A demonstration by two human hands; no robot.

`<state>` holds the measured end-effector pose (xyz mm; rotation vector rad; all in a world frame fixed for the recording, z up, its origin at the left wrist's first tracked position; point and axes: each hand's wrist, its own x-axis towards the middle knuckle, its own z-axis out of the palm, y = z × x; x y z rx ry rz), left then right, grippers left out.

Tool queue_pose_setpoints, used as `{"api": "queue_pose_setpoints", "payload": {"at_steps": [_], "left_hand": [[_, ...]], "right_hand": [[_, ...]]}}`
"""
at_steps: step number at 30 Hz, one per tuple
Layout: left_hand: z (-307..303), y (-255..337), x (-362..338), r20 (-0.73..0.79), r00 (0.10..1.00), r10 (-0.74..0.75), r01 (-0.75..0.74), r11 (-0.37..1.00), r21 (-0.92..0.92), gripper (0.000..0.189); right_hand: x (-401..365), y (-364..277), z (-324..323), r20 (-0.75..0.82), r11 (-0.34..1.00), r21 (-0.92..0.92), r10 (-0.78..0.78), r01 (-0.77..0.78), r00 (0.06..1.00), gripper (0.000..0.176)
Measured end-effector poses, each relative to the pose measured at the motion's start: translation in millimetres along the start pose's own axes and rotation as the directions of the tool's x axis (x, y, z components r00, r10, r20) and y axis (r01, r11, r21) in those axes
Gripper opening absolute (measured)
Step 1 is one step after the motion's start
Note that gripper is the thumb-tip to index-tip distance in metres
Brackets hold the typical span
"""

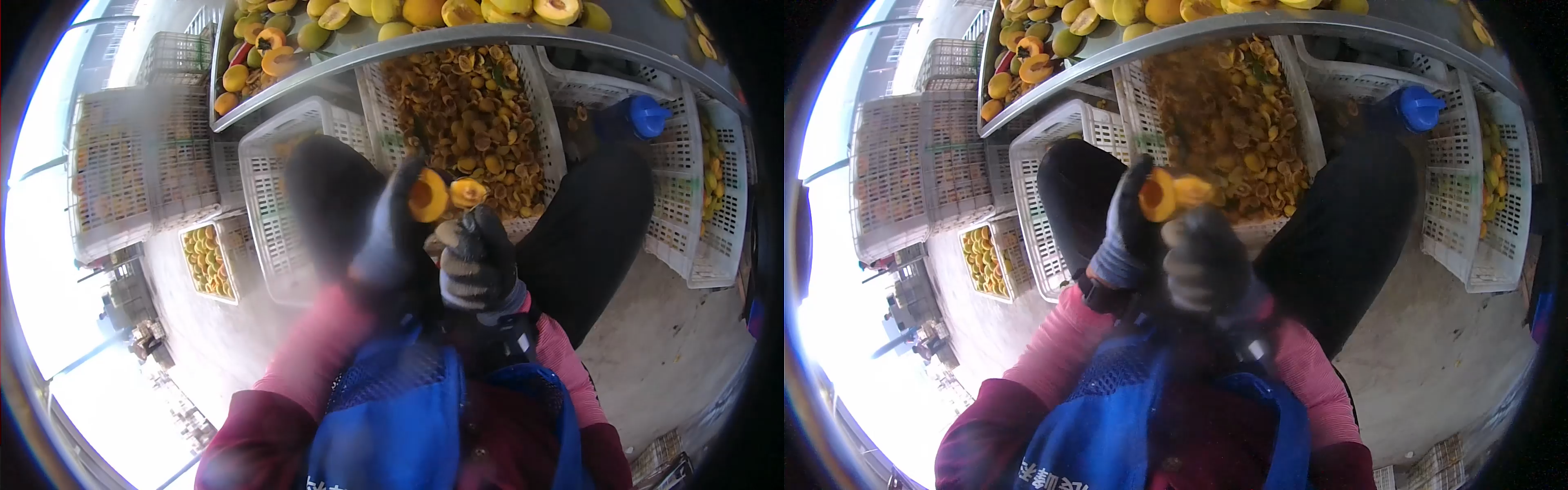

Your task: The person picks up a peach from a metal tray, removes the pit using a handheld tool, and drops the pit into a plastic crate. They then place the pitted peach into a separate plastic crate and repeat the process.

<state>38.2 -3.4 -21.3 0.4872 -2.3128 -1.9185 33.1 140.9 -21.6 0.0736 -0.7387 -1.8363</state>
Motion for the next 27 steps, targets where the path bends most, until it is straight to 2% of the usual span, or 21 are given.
{"api": "queue_pose_setpoints", "payload": {"at_steps": [1, 2, 3, 4, 5, 7, 8, 9, 10, 11, 14, 16, 18, 20, 21, 23, 24, 26, 27], "left_hand": [[-10.1, 3.4, 11.2, -0.067, 0.986, -0.154, 0.141, 0.976, -0.167, 0.023], [-24.1, 11.0, 14.5, -0.116, 0.993, 0.038, -0.033, 0.998, 0.048, 0.025], [-36.4, 25.8, 18.9, -0.16, 0.96, 0.229, -0.178, 0.944, 0.278, 0.027], [-58.2, 41.1, 17.8, -0.103, 0.913, 0.395, -0.293, 0.809, 0.509, 0.03], [-80.0, 56.5, 16.8, -0.042, 0.835, 0.549, -0.363, 0.607, 0.707, 0.034], [-157.7, 33.1, 11.7, -0.306, 0.913, 0.269, -0.079, 0.853, 0.516, 0.041], [-180.8, 30.9, 18.4, -0.359, 0.922, 0.141, 0.108, 0.799, 0.592, 0.045], [-204.0, 28.7, 25.0, -0.406, 0.914, 0.01, 0.283, 0.701, 0.654, 0.049], [-221.3, 28.7, 28.6, -0.453, 0.888, -0.081, 0.451, 0.347, 0.822, 0.056], [-244.4, 13.4, 29.7, -0.433, 0.894, -0.114, 0.442, 0.072, 0.894, 0.054], [-192.8, 66.5, 80.3, -0.316, 0.936, 0.156, 0.201, 0.5, 0.843, 0.053], [-187.8, 74.2, 141.2, -0.315, 0.947, 0.063, 0.241, 0.51, 0.826, 0.05], [-168.0, 84.9, 204.6, -0.256, 0.956, 0.142, 0.196, 0.335, 0.922, 0.044], [-191.4, 38.4, 262.0, -0.098, 0.972, 0.212, 0.043, 0.252, 0.967, 0.042], [-185.2, 39.4, 267.8, -0.06, 0.982, 0.178, 0.01, 0.27, 0.963, 0.042], [-174.1, 47.0, 281.8, 0.03, 0.993, 0.117, -0.065, 0.304, 0.95, 0.042], [-165.2, 55.6, 276.4, 0.072, 0.977, 0.201, -0.15, 0.41, 0.9, 0.042], [-138.9, 75.6, 247.7, 0.118, 0.919, 0.375, -0.333, 0.582, 0.741, 0.041], [-125.1, 78.0, 230.6, 0.085, 0.936, 0.343, -0.329, 0.757, 0.565, 0.041]], "right_hand": [[-5.3, -3.5, -3.8, -0.062, 0.999, -0.027, -0.046, 0.045, 0.997, 0.052], [-8.4, -6.2, -8.4, -0.122, 0.995, -0.055, -0.089, 0.083, 0.989, 0.054], [-7.6, -8.3, -12.8, -0.072, 0.999, 0.006, -0.047, 0.047, 0.996, 0.056], [-7.9, -9.4, -16.3, -0.134, 0.998, -0.034, -0.056, 0.052, 0.989, 0.056], [-9.3, -9.6, -18.7, -0.19, 0.995, -0.078, -0.07, 0.056, 0.979, 0.055], [-11.1, -9.7, -15.3, -0.29, 0.987, -0.153, -0.091, 0.048, 0.953, 0.054], [-11.4, -10.3, -12.3, -0.333, 0.982, -0.185, -0.096, 0.035, 0.938, 0.054], [-11.4, -10.2, -10.4, -0.379, 0.977, -0.212, -0.102, 0.021, 0.92, 0.053], [-11.1, -8.4, -10.2, -0.41, 0.973, -0.231, -0.112, 0.016, 0.905, 0.047], [-9.7, -7.8, -11.2, -0.438, 0.968, -0.25, -0.128, 0.016, 0.89, 0.042], [-1.8, -12.1, -19.5, -0.472, 0.967, -0.252, -0.155, 0.036, 0.868, 0.028], [6.5, -13.8, -17.8, -0.543, 0.955, -0.295, -0.199, 0.037, 0.816, 0.025], [10.8, -16.3, -14.8, -0.635, 0.883, -0.468, -0.324, -0.015, 0.701, 0.032], [11.9, -13.8, -9.9, -0.674, 0.777, -0.624, -0.481, -0.084, 0.561, 0.034], [12.1, -10.8, -6.4, -0.665, 0.706, -0.696, -0.567, -0.128, 0.487, 0.032], [9.1, -14.6, -12.0, -0.53, 0.486, -0.845, -0.705, -0.224, 0.47, 0.028], [3.5, -19.5, -24.1, -0.422, 0.332, -0.907, -0.736, -0.261, 0.53, 0.027], [0.3, -24.1, -27.0, -0.375, 0.295, -0.926, -0.682, -0.233, 0.627, 0.027], [0.3, -25.2, -15.7, -0.429, 0.419, -0.888, -0.609, -0.189, 0.667, 0.027]]}}
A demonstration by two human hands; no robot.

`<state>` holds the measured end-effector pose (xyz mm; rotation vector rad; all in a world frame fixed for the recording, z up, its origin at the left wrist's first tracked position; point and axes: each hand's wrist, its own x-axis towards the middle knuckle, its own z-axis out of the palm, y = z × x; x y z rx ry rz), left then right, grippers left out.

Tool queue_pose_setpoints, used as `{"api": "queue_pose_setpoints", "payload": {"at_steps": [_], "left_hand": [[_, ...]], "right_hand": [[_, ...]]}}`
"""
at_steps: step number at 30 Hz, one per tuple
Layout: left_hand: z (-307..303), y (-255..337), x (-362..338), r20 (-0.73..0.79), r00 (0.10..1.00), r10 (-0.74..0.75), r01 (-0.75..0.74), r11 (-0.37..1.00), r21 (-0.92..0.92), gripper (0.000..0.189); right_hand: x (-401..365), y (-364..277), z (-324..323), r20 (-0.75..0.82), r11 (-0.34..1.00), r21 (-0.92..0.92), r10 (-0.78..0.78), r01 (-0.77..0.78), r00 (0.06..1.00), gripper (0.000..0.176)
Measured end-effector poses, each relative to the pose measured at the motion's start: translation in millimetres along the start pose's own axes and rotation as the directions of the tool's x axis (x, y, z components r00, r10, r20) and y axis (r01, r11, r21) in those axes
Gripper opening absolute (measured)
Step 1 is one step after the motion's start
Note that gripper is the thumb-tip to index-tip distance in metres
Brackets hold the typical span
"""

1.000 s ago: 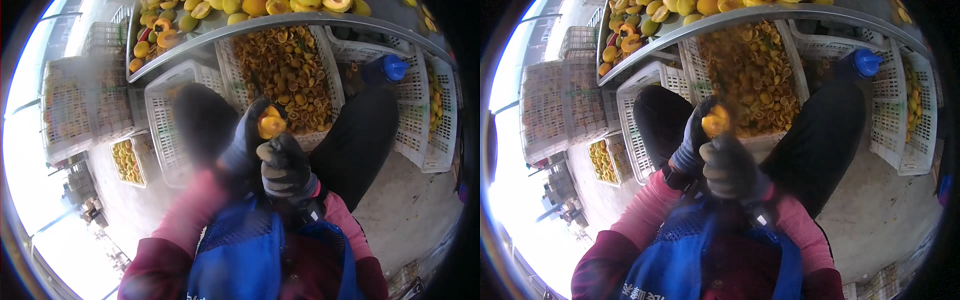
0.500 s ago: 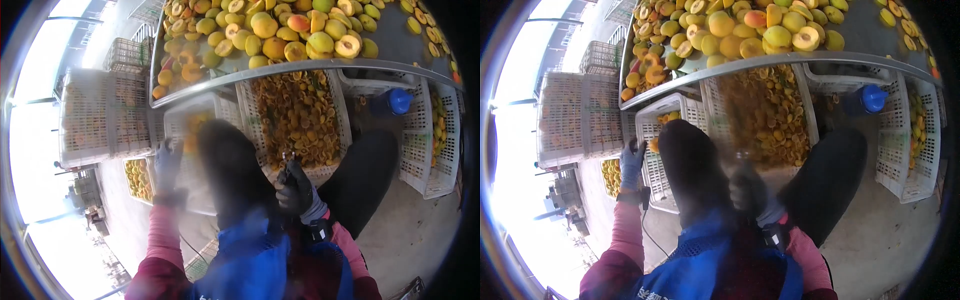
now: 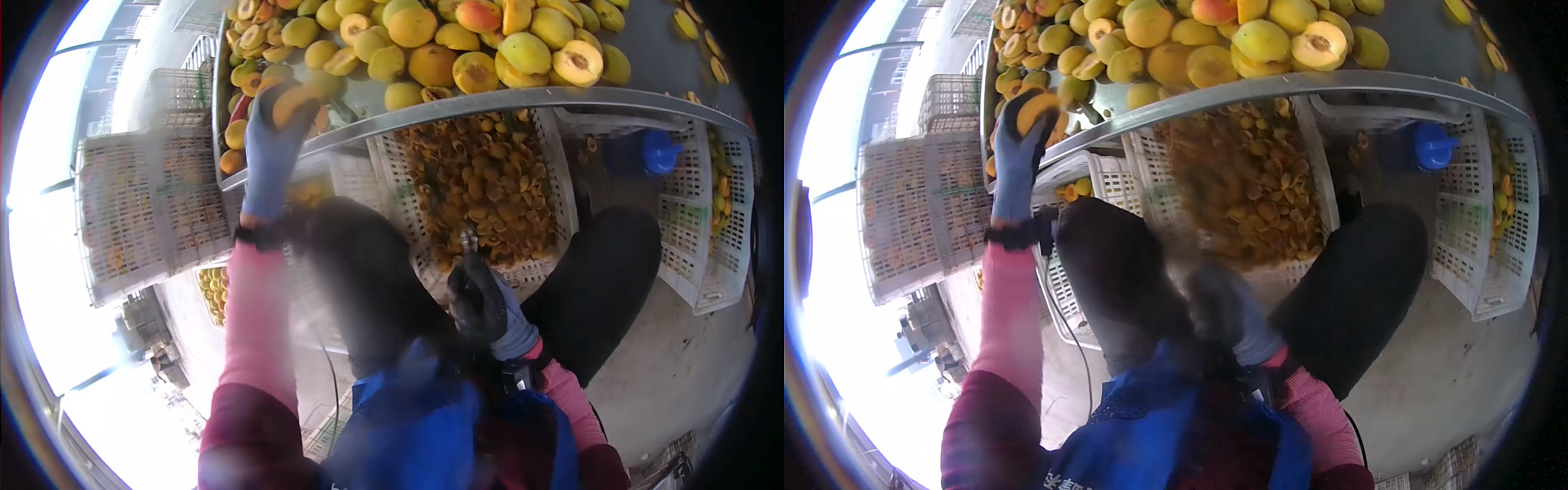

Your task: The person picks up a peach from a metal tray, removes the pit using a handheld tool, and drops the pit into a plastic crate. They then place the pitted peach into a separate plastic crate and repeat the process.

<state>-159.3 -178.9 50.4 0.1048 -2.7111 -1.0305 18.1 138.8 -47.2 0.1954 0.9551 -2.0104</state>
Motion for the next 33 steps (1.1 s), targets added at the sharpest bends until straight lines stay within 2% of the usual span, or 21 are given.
{"api": "queue_pose_setpoints", "payload": {"at_steps": [1, 3, 5, 7, 8, 9, 10, 12, 14, 17, 18, 19, 21, 22, 23, 24, 25, 28, 29, 31, 33], "left_hand": [[8.4, 16.8, -20.7, 0.002, 0.998, -0.061, 0.059, 0.969, -0.24, 0.041], [30.1, 64.6, -66.6, 0.079, 0.974, -0.212, 0.226, 0.9, -0.374, 0.039], [43.4, 91.4, -98.0, 0.242, 0.912, -0.331, 0.409, 0.773, -0.485, 0.041], [50.5, 119.5, -117.5, 0.264, 0.874, -0.409, 0.485, 0.697, -0.527, 0.037], [52.4, 118.7, -126.3, 0.156, 0.969, -0.194, 0.235, 0.92, -0.314, 0.034], [55.8, 114.5, -134.1, 0.123, 0.992, -0.027, 0.048, 0.984, -0.172, 0.034], [59.2, 110.4, -142.0, 0.085, 0.986, 0.141, -0.14, 0.99, -0.017, 0.033], [68.9, 101.6, -152.8, 0.07, 0.948, 0.31, -0.314, 0.948, 0.052, 0.038], [80.6, 91.1, -167.1, 0.084, 0.965, 0.249, -0.247, 0.969, -0.023, 0.046], [90.6, 94.0, -183.0, 0.135, 0.99, 0.032, -0.012, 0.989, -0.15, 0.04], [95.3, 107.2, -184.9, 0.148, 0.984, -0.103, 0.137, 0.962, -0.236, 0.032], [96.1, 112.5, -186.9, 0.153, 0.984, -0.092, 0.127, 0.963, -0.239, 0.032], [97.6, 123.3, -190.8, 0.164, 0.984, -0.07, 0.109, 0.964, -0.243, 0.034], [102.0, 105.9, -195.4, 0.152, 0.987, 0.051, -0.016, 0.975, -0.223, 0.043], [100.8, 101.6, -196.7, 0.171, 0.982, 0.086, -0.048, 0.976, -0.214, 0.051], [99.2, 98.8, -196.9, 0.19, 0.974, 0.12, -0.08, 0.975, -0.206, 0.06], [95.7, 101.7, -196.7, 0.236, 0.969, 0.069, -0.018, 0.977, -0.212, 0.06], [93.3, 96.2, -208.0, 0.297, 0.955, -0.023, 0.078, 0.982, -0.173, 0.06], [93.2, 95.7, -209.8, 0.306, 0.949, -0.075, 0.132, 0.976, -0.172, 0.052], [91.1, 107.3, -205.7, 0.324, 0.923, -0.206, 0.277, 0.942, -0.188, 0.033], [90.6, 118.0, -199.5, 0.358, 0.875, -0.327, 0.446, 0.832, -0.329, 0.03]], "right_hand": [[-5.9, -16.2, 7.1, 0.078, 0.995, 0.091, 0.036, -0.043, 0.996, 0.028], [-13.8, -57.5, 35.4, 0.228, 0.966, 0.228, 0.07, -0.123, 0.971, 0.029], [-8.4, -70.3, 50.0, 0.195, 0.949, 0.283, 0.089, -0.143, 0.977, 0.03], [-4.2, -70.0, 51.9, -0.01, 0.951, 0.285, 0.131, -0.122, 0.991, 0.03], [2.2, -53.6, 44.5, -0.079, 0.973, 0.21, 0.114, -0.095, 0.99, 0.03], [1.9, -45.7, 42.6, -0.13, 0.998, -0.046, 0.033, -0.039, 0.991, 0.03], [-0.2, -39.9, 42.6, -0.158, 0.954, -0.3, -0.059, 0.009, 0.986, 0.031], [-6.3, -36.0, 44.8, -0.147, 0.828, -0.548, -0.238, 0.121, 0.96, 0.032], [-11.1, -46.8, 53.0, -0.115, 0.771, -0.577, -0.404, 0.27, 0.907, 0.034], [-13.9, -38.1, 45.7, -0.119, 0.699, -0.657, -0.466, 0.282, 0.877, 0.033], [-14.8, -32.2, 41.0, -0.066, 0.618, -0.718, -0.518, 0.319, 0.853, 0.033], [-15.6, -27.0, 36.0, -0.009, 0.53, -0.772, -0.563, 0.352, 0.827, 0.033], [-19.1, -23.1, 32.4, 0.004, 0.57, -0.736, -0.535, 0.364, 0.845, 0.033], [-19.5, -24.8, 34.1, -0.031, 0.69, -0.64, -0.462, 0.337, 0.886, 0.033], [-20.1, -27.0, 35.8, -0.052, 0.794, -0.53, -0.382, 0.299, 0.923, 0.032], [-21.6, -28.4, 35.7, -0.036, 0.742, -0.608, -0.38, 0.281, 0.924, 0.029], [-23.2, -30.1, 34.4, -0.021, 0.683, -0.682, -0.376, 0.262, 0.926, 0.026], [-28.7, -21.6, 28.7, 0.047, 0.493, -0.831, -0.401, 0.258, 0.915, 0.025], [-30.3, -17.6, 28.1, 0.073, 0.428, -0.864, -0.413, 0.264, 0.908, 0.026], [-33.9, -19.5, 35.1, -0.029, 0.662, -0.712, -0.363, 0.236, 0.931, 0.028], [-35.6, -18.4, 37.0, -0.049, 0.804, -0.556, -0.286, 0.212, 0.957, 0.031]]}}
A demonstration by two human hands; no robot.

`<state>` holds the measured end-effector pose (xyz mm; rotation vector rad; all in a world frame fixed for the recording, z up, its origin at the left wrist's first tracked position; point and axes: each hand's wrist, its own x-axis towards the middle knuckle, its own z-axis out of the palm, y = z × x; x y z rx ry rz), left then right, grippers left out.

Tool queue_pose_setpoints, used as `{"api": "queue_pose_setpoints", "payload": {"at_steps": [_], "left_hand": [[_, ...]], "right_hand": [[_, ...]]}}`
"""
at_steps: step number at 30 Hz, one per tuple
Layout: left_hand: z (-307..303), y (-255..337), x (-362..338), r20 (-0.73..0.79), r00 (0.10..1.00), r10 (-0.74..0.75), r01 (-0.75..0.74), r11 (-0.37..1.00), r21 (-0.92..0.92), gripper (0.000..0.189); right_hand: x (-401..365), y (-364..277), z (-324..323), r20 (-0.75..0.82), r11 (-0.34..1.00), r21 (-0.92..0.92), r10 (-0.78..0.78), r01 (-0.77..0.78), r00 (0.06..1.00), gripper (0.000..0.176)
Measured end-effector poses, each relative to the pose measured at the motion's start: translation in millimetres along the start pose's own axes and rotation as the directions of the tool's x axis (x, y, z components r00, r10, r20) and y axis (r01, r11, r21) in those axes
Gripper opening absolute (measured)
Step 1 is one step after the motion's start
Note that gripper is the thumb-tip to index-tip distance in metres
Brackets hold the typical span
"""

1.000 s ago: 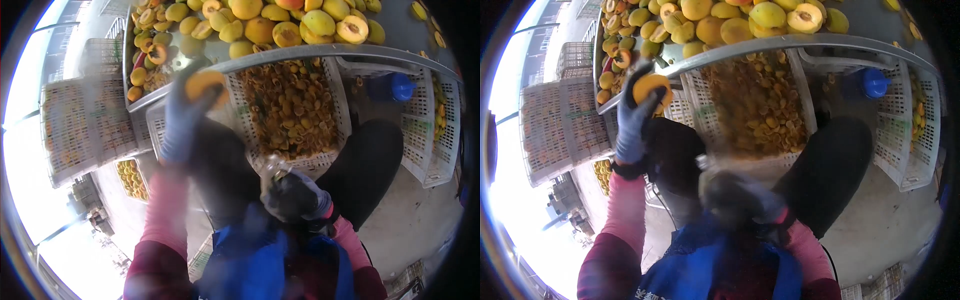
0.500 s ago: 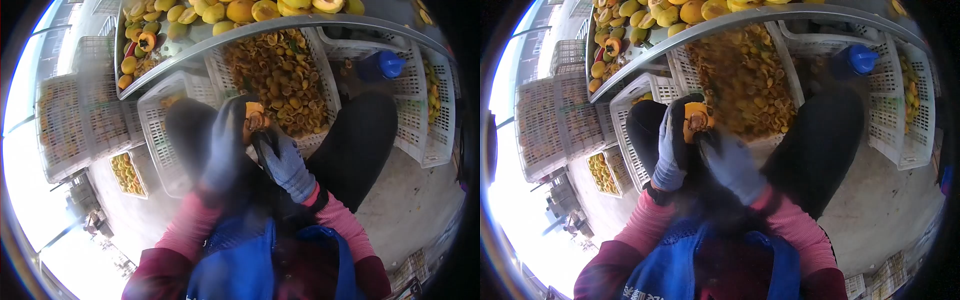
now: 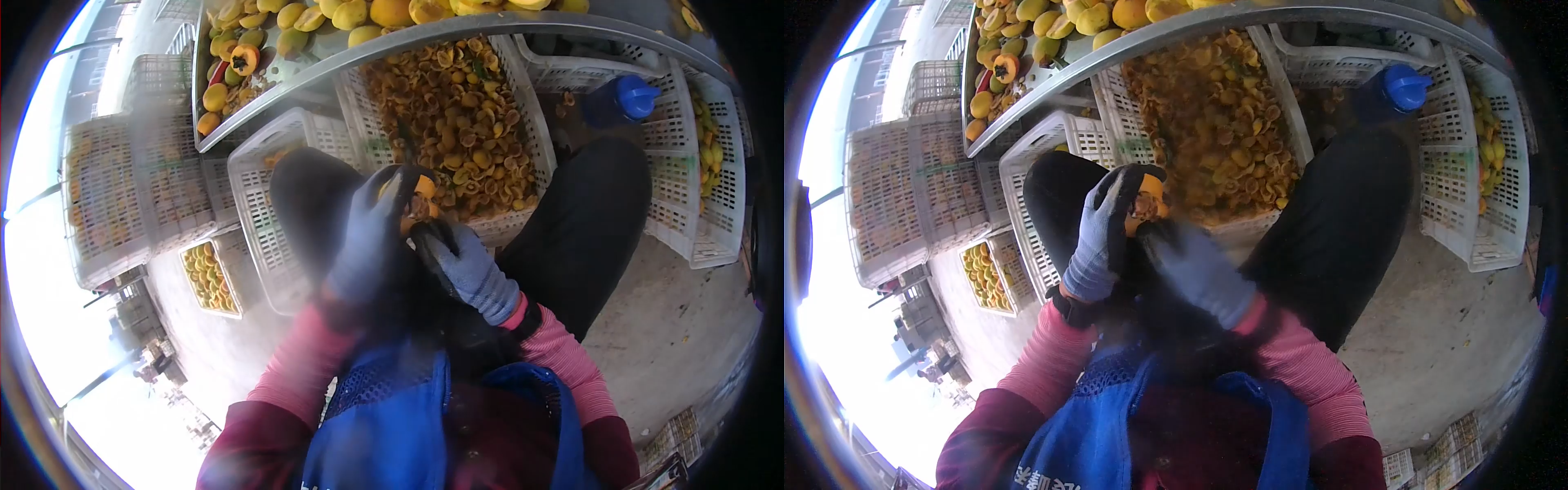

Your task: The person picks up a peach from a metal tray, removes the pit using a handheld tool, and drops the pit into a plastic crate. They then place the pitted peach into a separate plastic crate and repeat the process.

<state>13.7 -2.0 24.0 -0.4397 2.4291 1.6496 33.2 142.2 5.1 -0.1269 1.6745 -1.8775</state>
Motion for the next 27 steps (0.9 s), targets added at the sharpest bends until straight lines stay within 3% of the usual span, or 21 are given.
{"api": "queue_pose_setpoints", "payload": {"at_steps": [2, 4, 5, 6, 7, 9, 10, 12, 13, 16, 17, 20, 22, 23, 26, 27], "left_hand": [[0.6, 5.3, 1.2, 0.036, 0.994, -0.103, 0.109, 0.945, -0.308, 0.029], [1.0, 13.0, 1.9, 0.073, 0.997, 0.002, 0.018, 0.962, -0.271, 0.027], [2.4, 12.7, 3.4, 0.074, 0.997, 0.036, -0.014, 0.961, -0.277, 0.027], [2.0, 13.9, 4.9, 0.072, 0.995, 0.072, -0.049, 0.959, -0.279, 0.026], [-0.7, 17.6, 6.1, 0.084, 0.995, 0.061, -0.035, 0.961, -0.275, 0.026], [-6.2, 28.4, 10.0, 0.111, 0.993, 0.043, -0.012, 0.963, -0.268, 0.026], [-8.6, 32.8, 10.8, 0.109, 0.992, 0.067, -0.039, 0.971, -0.236, 0.028], [-15.5, 37.8, 12.0, 0.11, 0.988, 0.111, -0.091, 0.981, -0.172, 0.031], [-18.8, 36.4, 12.7, 0.123, 0.984, 0.127, -0.108, 0.982, -0.155, 0.03], [-30.0, 36.9, 15.9, 0.237, 0.962, 0.139, -0.115, 0.987, -0.112, 0.031], [-30.1, 35.8, 14.4, 0.242, 0.966, 0.087, -0.047, 0.985, -0.166, 0.032], [-26.3, 32.1, 8.7, 0.255, 0.966, -0.031, 0.106, 0.953, -0.283, 0.033], [-20.0, 29.9, 3.8, 0.242, 0.968, -0.064, 0.139, 0.941, -0.308, 0.035], [-13.5, 18.3, 5.6, 0.166, 0.986, 0.022, 0.03, 0.953, -0.303, 0.035], [-9.0, 13.2, 7.9, 0.156, 0.988, -0.016, 0.06, 0.958, -0.279, 0.037], [-5.5, 12.1, 7.9, 0.155, 0.987, 0.032, 0.026, 0.933, -0.359, 0.036]], "right_hand": [[-1.3, 8.0, 1.3, 0.097, 0.989, 0.139, 0.038, -0.052, 0.995, 0.035], [-6.0, 27.1, 2.6, 0.076, 0.932, -0.113, -0.338, 0.345, 0.938, 0.036], [-6.7, 34.6, -0.9, 0.148, 0.94, 0.119, -0.335, 0.32, 0.93, 0.036], [-6.5, 36.8, -4.1, 0.219, 0.908, 0.337, -0.331, 0.247, 0.918, 0.037], [-2.0, 38.0, -7.9, 0.404, 0.646, 0.743, -0.225, -0.174, 0.887, 0.036], [3.2, 32.0, -4.5, 0.478, 0.413, 0.806, -0.03, -0.424, 0.878, 0.03], [2.5, 10.9, 4.8, 0.288, 0.658, 0.691, 0.127, -0.298, 0.949, 0.027], [1.4, -14.5, 3.8, 0.109, 0.844, 0.47, 0.236, -0.259, 0.966, 0.027], [4.7, -21.6, -2.3, 0.171, 0.835, 0.456, 0.257, -0.307, 0.951, 0.028], [6.2, -36.1, -14.6, 0.423, 0.655, 0.548, 0.32, -0.521, 0.848, 0.024], [5.5, -37.3, -16.7, 0.514, 0.557, 0.577, 0.321, -0.597, 0.796, 0.021], [4.8, -16.6, -12.6, 0.613, 0.442, 0.627, 0.227, -0.641, 0.756, 0.03], [5.2, -5.6, -8.9, 0.722, 0.244, 0.654, 0.079, -0.716, 0.687, 0.033], [5.5, -0.7, -7.1, 0.759, 0.143, 0.645, -0.006, -0.75, 0.652, 0.034], [3.7, 13.7, -2.8, 0.781, -0.101, 0.594, -0.168, -0.798, 0.602, 0.036], [6.3, 14.8, -2.2, 0.772, -0.135, 0.575, -0.237, -0.807, 0.59, 0.037]]}}
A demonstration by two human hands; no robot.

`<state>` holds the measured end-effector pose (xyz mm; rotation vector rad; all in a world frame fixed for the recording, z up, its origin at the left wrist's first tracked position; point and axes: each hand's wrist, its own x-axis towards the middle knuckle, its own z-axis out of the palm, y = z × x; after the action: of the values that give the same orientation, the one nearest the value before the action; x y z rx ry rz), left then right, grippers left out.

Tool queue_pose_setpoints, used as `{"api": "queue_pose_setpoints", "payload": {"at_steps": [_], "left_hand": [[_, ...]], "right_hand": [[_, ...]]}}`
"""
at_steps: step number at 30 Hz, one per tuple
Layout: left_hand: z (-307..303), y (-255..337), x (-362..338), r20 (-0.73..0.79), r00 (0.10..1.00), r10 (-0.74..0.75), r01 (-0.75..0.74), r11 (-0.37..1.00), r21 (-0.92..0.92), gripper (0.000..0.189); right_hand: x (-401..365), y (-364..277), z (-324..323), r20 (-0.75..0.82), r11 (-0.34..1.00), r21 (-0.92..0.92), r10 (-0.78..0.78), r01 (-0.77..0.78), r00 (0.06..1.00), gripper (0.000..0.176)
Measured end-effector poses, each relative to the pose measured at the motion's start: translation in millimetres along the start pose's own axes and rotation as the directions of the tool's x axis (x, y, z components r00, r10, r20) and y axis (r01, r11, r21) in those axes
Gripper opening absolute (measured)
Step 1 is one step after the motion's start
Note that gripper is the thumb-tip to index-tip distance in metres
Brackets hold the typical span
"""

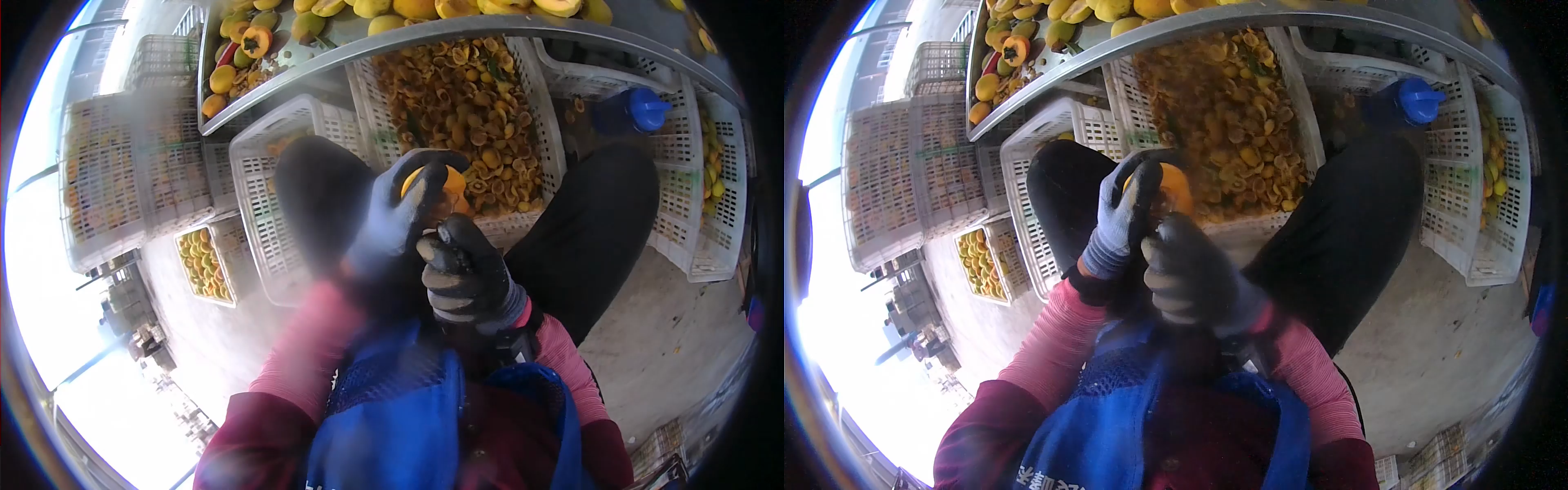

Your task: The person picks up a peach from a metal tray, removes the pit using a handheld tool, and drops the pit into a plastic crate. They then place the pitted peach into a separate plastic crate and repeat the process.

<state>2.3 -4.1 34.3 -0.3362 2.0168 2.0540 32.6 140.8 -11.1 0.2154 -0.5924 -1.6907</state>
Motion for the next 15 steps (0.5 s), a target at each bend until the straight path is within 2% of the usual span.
{"api": "queue_pose_setpoints", "payload": {"at_steps": [2, 3, 4, 5, 6, 7, 8, 9, 10, 11, 12, 13, 14, 15], "left_hand": [[9.0, -3.2, -0.2, -0.103, 0.995, 0.006, -0.012, 0.998, -0.058, 0.035], [12.2, -3.9, 0.8, -0.155, 0.988, 0.01, -0.023, 0.996, -0.084, 0.034], [9.3, -17.8, 2.6, -0.19, 0.963, -0.193, 0.105, 0.911, -0.398, 0.034], [2.9, -29.0, 0.7, -0.297, 0.945, -0.138, 0.044, 0.952, -0.303, 0.035], [-3.1, -37.6, -5.2, -0.391, 0.917, -0.078, -0.001, 0.98, -0.198, 0.036], [-12.6, -30.0, -12.6, -0.428, 0.902, 0.063, -0.061, 0.998, 0.019, 0.034], [-26.2, -18.0, -21.2, -0.404, 0.875, 0.268, -0.153, 0.944, 0.294, 0.035], [-44.7, -7.4, -26.9, -0.366, 0.829, 0.422, -0.202, 0.837, 0.508, 0.04], [-70.9, 0.9, -31.1, -0.328, 0.795, 0.51, -0.205, 0.735, 0.646, 0.047], [-106.3, 5.2, -34.4, -0.319, 0.788, 0.527, -0.162, 0.677, 0.718, 0.055], [-158.4, 7.6, -37.1, -0.057, 0.797, 0.602, -0.161, 0.302, 0.94, 0.051], [-181.5, 22.1, -37.0, -0.366, 0.845, 0.391, 0.208, 0.389, 0.897, 0.054], [-204.5, 36.5, -37.1, -0.623, 0.773, 0.125, 0.56, 0.33, 0.76, 0.066], [-238.8, 42.5, -32.7, -0.728, 0.686, -0.016, 0.721, 0.153, 0.676, 0.068]], "right_hand": [[2.4, -2.6, -0.8, 0.138, 0.996, 0.079, 0.017, -0.028, 0.99, 0.039], [2.6, -2.5, 1.7, 0.192, 0.998, 0.066, -0.027, 0.014, 0.981, 0.041], [2.1, -4.1, 6.3, 0.248, 0.997, 0.051, -0.065, 0.054, 0.967, 0.044], [1.5, -6.2, 8.8, 0.306, 0.995, 0.04, -0.101, 0.093, 0.947, 0.046], [-1.0, -12.0, 0.1, 0.268, 0.991, -0.032, -0.12, 0.133, 0.956, 0.048], [-2.0, -14.1, -5.7, 0.127, 0.984, -0.04, -0.169, 0.176, 0.977, 0.049], [-2.9, -12.7, -10.6, -0.016, 0.975, -0.053, -0.216, 0.215, 0.976, 0.05], [-3.7, -10.8, -12.5, -0.157, 0.967, -0.07, -0.253, 0.245, 0.955, 0.051], [-5.6, -11.7, -11.0, -0.26, 0.951, -0.2, -0.285, 0.237, 0.923, 0.054], [-6.6, -13.4, -11.6, -0.275, 0.952, -0.223, -0.268, 0.209, 0.923, 0.053], [-7.1, -15.3, -14.1, -0.289, 0.951, -0.248, -0.255, 0.185, 0.923, 0.053], [-5.8, -17.0, -14.6, -0.301, 0.948, -0.275, -0.245, 0.162, 0.922, 0.052], [-3.6, -17.4, -11.5, -0.407, 0.912, -0.383, -0.307, 0.145, 0.86, 0.049], [-1.7, -15.7, -7.8, -0.498, 0.869, -0.481, -0.377, 0.114, 0.781, 0.046]]}}
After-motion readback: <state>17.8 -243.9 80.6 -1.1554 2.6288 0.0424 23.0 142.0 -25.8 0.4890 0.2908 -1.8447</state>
